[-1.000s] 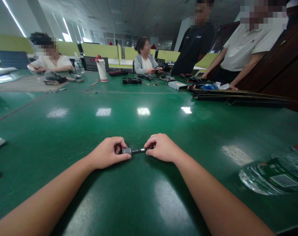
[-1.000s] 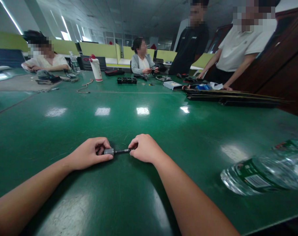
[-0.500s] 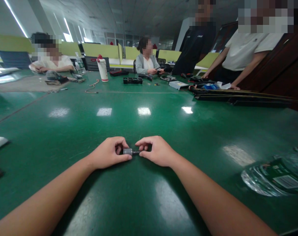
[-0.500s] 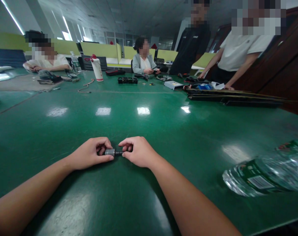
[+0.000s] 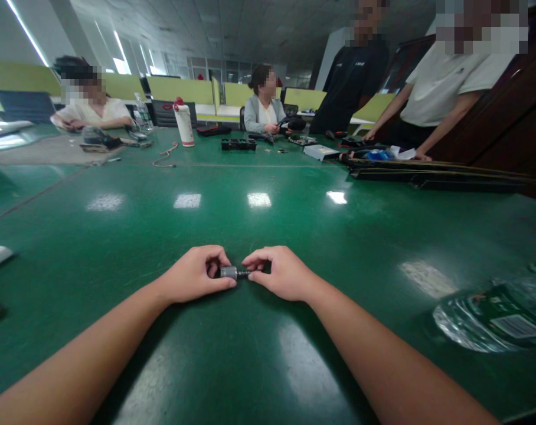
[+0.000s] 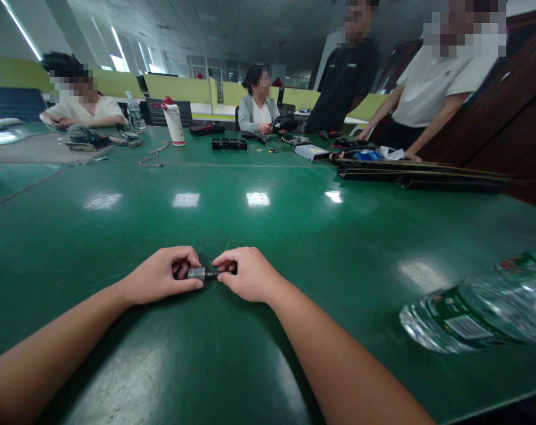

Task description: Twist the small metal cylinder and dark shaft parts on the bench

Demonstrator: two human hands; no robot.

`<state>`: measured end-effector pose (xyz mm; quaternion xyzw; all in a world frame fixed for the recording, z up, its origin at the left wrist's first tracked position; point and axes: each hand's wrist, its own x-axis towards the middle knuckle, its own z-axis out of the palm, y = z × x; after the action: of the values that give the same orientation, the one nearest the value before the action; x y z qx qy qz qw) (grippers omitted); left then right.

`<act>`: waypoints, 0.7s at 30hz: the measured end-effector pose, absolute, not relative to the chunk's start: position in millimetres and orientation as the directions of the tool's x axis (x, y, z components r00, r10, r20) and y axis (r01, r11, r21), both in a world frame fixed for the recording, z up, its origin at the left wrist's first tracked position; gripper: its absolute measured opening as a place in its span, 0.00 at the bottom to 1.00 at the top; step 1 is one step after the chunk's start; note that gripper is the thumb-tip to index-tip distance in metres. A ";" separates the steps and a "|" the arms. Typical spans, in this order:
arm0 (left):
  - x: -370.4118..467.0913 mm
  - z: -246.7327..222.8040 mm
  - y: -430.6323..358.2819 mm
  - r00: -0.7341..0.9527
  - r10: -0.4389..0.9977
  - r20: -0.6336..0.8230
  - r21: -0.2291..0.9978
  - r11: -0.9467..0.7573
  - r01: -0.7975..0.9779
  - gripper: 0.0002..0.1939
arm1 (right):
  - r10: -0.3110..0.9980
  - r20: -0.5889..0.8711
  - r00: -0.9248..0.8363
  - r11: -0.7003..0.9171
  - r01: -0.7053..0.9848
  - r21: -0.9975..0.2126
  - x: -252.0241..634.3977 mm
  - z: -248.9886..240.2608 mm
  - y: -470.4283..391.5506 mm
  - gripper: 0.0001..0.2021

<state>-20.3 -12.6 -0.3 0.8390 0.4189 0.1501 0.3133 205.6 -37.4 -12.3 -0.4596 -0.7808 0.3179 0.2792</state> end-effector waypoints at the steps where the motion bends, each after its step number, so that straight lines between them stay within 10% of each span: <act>1: -20.3 -0.4 -12.7 0.604 0.797 -0.010 0.655 -0.451 0.606 0.17 | 0.891 0.148 -0.430 0.391 0.556 -0.734 205.9 -11.9 -37.4 0.11; 21: -19.9 -1.1 -11.9 0.603 0.798 -0.002 0.695 -0.433 0.575 0.17 | 0.856 0.207 -0.473 0.479 0.579 -0.660 201.9 -12.5 -41.4 0.10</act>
<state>-19.9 -11.9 -1.1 0.8300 0.4134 0.1661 0.3357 201.9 -41.4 -12.5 -0.4389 -0.8177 0.2603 0.2664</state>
